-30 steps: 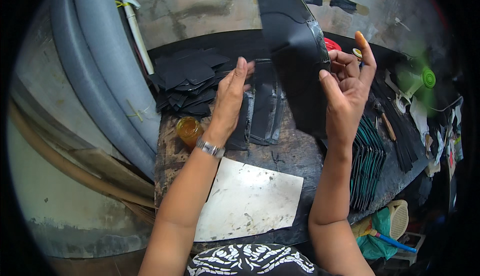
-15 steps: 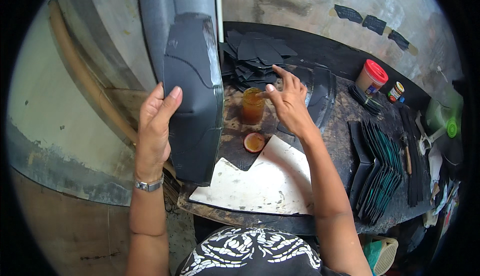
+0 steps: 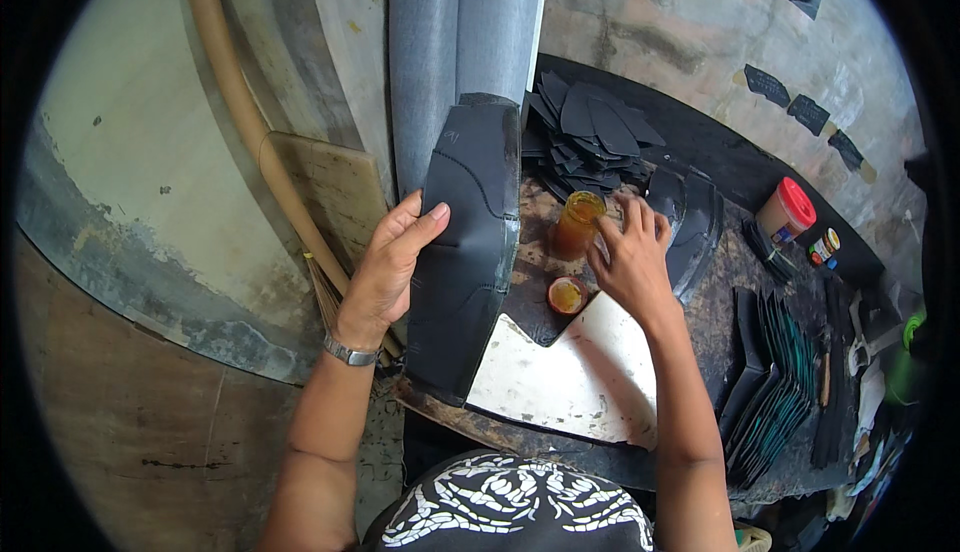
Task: The person repeatedly applies a yellowish adhesive from a small jar onto the edges of black leather pieces using a small brush. They work on multiple pieces one at a time, spreading the glue along seams and edges, then placing each treated piece on the table.
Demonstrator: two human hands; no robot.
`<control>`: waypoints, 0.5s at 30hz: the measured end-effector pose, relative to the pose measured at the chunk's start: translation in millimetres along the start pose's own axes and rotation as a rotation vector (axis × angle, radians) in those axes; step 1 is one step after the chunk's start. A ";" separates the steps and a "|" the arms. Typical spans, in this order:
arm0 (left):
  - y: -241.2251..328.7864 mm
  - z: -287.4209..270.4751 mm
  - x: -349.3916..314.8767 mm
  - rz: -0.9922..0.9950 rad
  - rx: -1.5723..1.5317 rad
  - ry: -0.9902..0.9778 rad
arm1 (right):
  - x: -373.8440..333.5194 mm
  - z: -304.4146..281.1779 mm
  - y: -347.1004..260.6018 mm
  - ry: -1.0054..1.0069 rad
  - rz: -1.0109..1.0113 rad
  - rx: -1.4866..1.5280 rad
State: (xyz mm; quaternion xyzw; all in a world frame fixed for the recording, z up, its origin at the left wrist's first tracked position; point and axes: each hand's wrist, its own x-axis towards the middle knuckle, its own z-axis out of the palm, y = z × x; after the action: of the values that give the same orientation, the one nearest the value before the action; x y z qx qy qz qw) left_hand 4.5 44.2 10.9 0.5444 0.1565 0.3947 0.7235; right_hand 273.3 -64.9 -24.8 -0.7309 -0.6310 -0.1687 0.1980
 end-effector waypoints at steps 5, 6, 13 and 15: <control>-1.1 6.6 1.7 -0.041 0.027 0.001 | -25.6 -41.8 -31.4 0.053 -0.043 0.654; -0.9 8.9 1.2 -0.029 0.006 -0.033 | -28.1 -45.5 -40.0 0.006 -0.038 1.025; 7.6 18.9 -0.7 -0.087 0.017 -0.064 | -33.7 -44.1 -67.8 -0.093 -0.055 1.295; 9.1 19.7 -1.7 -0.072 -0.001 -0.104 | -33.6 -40.8 -68.9 -0.082 -0.066 1.257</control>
State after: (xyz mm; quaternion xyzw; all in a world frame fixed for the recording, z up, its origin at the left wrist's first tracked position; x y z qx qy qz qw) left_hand 12.7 30.7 26.0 0.5579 0.1381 0.3398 0.7444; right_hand 200.3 -105.6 -1.0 -0.4608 -0.6390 0.2564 0.5600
